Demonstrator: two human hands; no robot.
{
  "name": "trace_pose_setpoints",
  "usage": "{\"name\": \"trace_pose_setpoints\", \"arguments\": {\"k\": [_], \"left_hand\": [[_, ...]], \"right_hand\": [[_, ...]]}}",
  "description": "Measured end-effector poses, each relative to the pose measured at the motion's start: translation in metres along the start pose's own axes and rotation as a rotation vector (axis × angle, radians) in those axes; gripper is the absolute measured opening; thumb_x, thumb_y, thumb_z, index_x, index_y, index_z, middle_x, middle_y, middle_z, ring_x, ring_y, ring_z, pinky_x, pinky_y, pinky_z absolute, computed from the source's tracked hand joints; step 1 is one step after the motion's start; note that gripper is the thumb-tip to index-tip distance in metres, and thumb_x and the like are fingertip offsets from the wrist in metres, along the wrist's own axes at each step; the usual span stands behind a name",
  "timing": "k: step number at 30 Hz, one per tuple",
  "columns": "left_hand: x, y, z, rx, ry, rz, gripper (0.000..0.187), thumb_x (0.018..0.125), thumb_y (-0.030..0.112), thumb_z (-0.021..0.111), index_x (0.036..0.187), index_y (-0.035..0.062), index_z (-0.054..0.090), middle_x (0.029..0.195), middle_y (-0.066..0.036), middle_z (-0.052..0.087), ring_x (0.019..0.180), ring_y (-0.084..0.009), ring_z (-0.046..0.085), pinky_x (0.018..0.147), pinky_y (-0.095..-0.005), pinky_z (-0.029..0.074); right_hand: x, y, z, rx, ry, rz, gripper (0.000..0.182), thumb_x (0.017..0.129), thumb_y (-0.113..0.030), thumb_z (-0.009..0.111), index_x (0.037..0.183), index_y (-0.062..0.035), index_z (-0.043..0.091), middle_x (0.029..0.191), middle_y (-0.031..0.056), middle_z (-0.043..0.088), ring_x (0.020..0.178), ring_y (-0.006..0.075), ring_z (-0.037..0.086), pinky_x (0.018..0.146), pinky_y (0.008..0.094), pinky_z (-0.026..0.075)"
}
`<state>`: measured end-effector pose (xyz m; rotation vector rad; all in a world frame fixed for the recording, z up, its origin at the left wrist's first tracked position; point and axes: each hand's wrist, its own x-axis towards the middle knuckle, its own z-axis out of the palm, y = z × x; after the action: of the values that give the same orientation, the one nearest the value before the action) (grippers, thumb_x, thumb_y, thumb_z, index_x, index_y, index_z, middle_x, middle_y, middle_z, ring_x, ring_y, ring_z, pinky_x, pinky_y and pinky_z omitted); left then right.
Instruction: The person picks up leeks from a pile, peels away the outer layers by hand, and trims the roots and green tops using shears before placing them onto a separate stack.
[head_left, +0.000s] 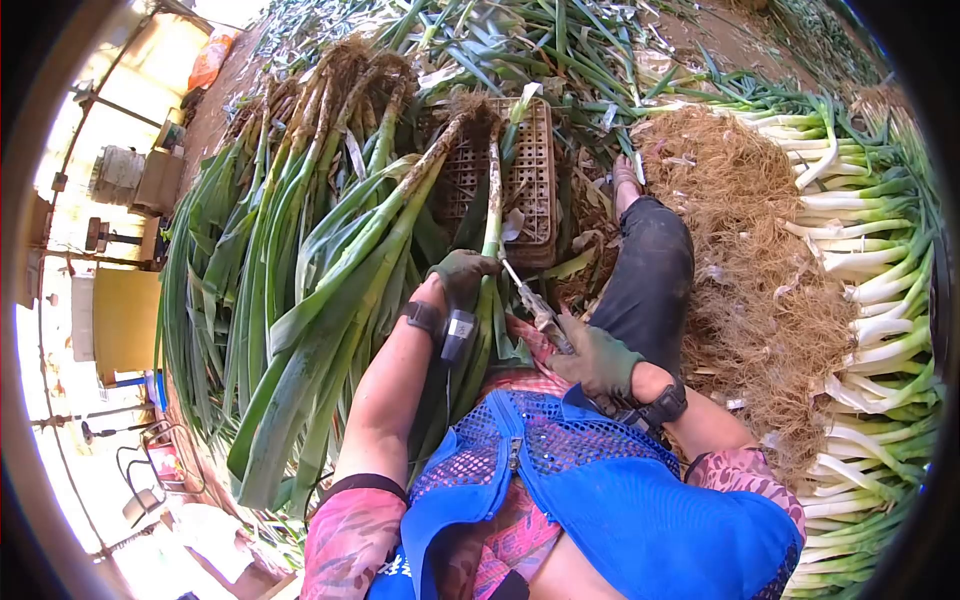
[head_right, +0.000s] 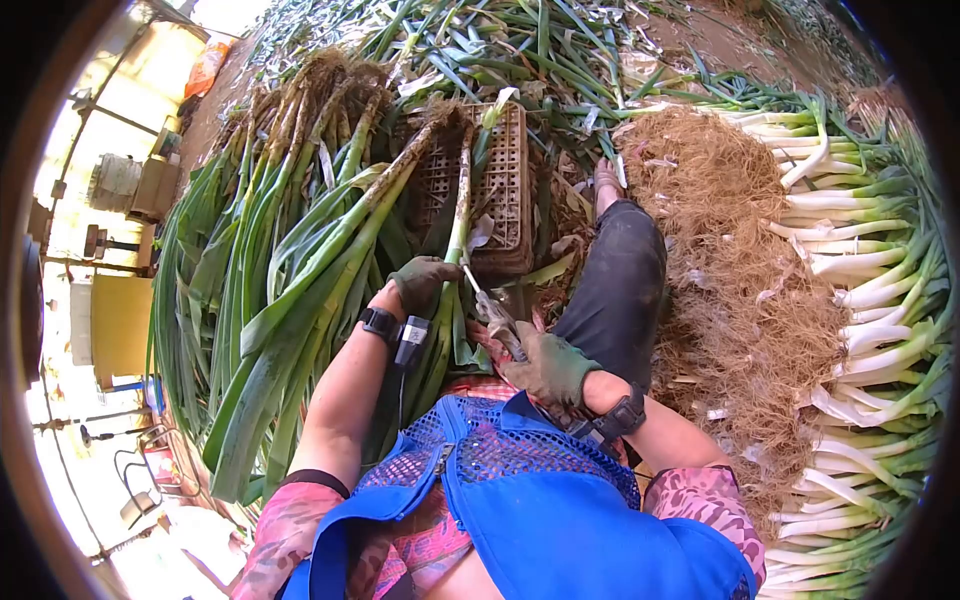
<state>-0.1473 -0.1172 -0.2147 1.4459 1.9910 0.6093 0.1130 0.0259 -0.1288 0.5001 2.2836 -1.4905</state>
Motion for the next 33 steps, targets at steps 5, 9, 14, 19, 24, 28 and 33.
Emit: {"name": "trace_pose_setpoints", "arguments": {"k": [5, 9, 14, 19, 24, 28, 33], "left_hand": [[0.009, 0.054, -0.018, -0.725, 0.076, -0.785, 0.029, 0.078, 0.017, 0.073, 0.101, 0.0002, 0.070, 0.086, -0.012, 0.069, 0.073, -0.0224, 0.067, 0.068, -0.0339, 0.054], [0.005, 0.033, -0.008, -0.933, 0.135, -0.707, 0.030, 0.078, 0.018, 0.073, 0.099, -0.0028, 0.069, 0.083, -0.011, 0.068, 0.070, -0.0215, 0.066, 0.066, -0.0345, 0.054], [0.004, 0.034, -0.006, -0.928, 0.103, -0.706, 0.030, 0.079, 0.020, 0.072, 0.098, -0.0027, 0.069, 0.083, -0.011, 0.068, 0.069, -0.0201, 0.065, 0.066, -0.0339, 0.053], [0.002, 0.035, -0.008, -0.798, 0.125, -0.712, 0.031, 0.079, 0.022, 0.072, 0.098, -0.0023, 0.069, 0.084, -0.011, 0.068, 0.069, -0.0195, 0.065, 0.066, -0.0332, 0.053], [0.000, 0.027, -0.017, -1.041, 0.180, -0.625, 0.029, 0.081, 0.015, 0.069, 0.104, -0.0018, 0.067, 0.087, -0.009, 0.068, 0.072, -0.0187, 0.065, 0.066, -0.0323, 0.054], [0.013, 0.033, -0.017, -1.127, 0.173, -0.565, 0.030, 0.083, 0.012, 0.066, 0.108, -0.0022, 0.065, 0.089, -0.008, 0.067, 0.072, -0.0187, 0.065, 0.067, -0.0318, 0.054], [0.029, 0.037, -0.001, -0.907, 0.274, -0.586, 0.037, 0.078, 0.015, 0.071, 0.111, -0.0005, 0.064, 0.088, -0.007, 0.066, 0.072, -0.0162, 0.062, 0.066, -0.0304, 0.051]], "right_hand": [[0.021, -0.013, -0.004, -0.027, 0.012, 0.097, 0.049, 0.086, -0.039, 0.060, 0.119, -0.0032, 0.049, 0.097, 0.0307, 0.064, 0.096, 0.0465, 0.062, 0.084, 0.0487, 0.048], [0.010, -0.027, -0.005, -0.047, 0.017, 0.062, 0.051, 0.087, -0.038, 0.061, 0.118, 0.0009, 0.048, 0.101, 0.0315, 0.064, 0.097, 0.0472, 0.061, 0.084, 0.0487, 0.048], [0.038, -0.011, -0.003, -0.134, 0.063, 0.087, 0.053, 0.085, -0.037, 0.062, 0.119, 0.0018, 0.049, 0.102, 0.0303, 0.064, 0.098, 0.0466, 0.062, 0.084, 0.0480, 0.049], [0.117, -0.009, -0.014, -0.084, 0.140, 0.164, 0.055, 0.080, -0.035, 0.064, 0.116, 0.0043, 0.050, 0.101, 0.0317, 0.064, 0.099, 0.0441, 0.064, 0.085, 0.0450, 0.050], [0.058, -0.017, -0.015, -0.008, 0.071, 0.026, 0.060, 0.078, -0.037, 0.062, 0.122, 0.0021, 0.050, 0.104, 0.0301, 0.063, 0.101, 0.0421, 0.062, 0.087, 0.0444, 0.048], [0.006, -0.042, -0.024, 0.069, -0.050, 0.114, 0.058, 0.080, -0.037, 0.061, 0.125, -0.0027, 0.049, 0.099, 0.0260, 0.065, 0.097, 0.0385, 0.065, 0.084, 0.0430, 0.050], [0.028, -0.030, -0.022, 0.023, 0.002, 0.172, 0.058, 0.082, -0.033, 0.062, 0.128, -0.0014, 0.048, 0.089, 0.0205, 0.064, 0.082, 0.0317, 0.064, 0.074, 0.0405, 0.051]]}}
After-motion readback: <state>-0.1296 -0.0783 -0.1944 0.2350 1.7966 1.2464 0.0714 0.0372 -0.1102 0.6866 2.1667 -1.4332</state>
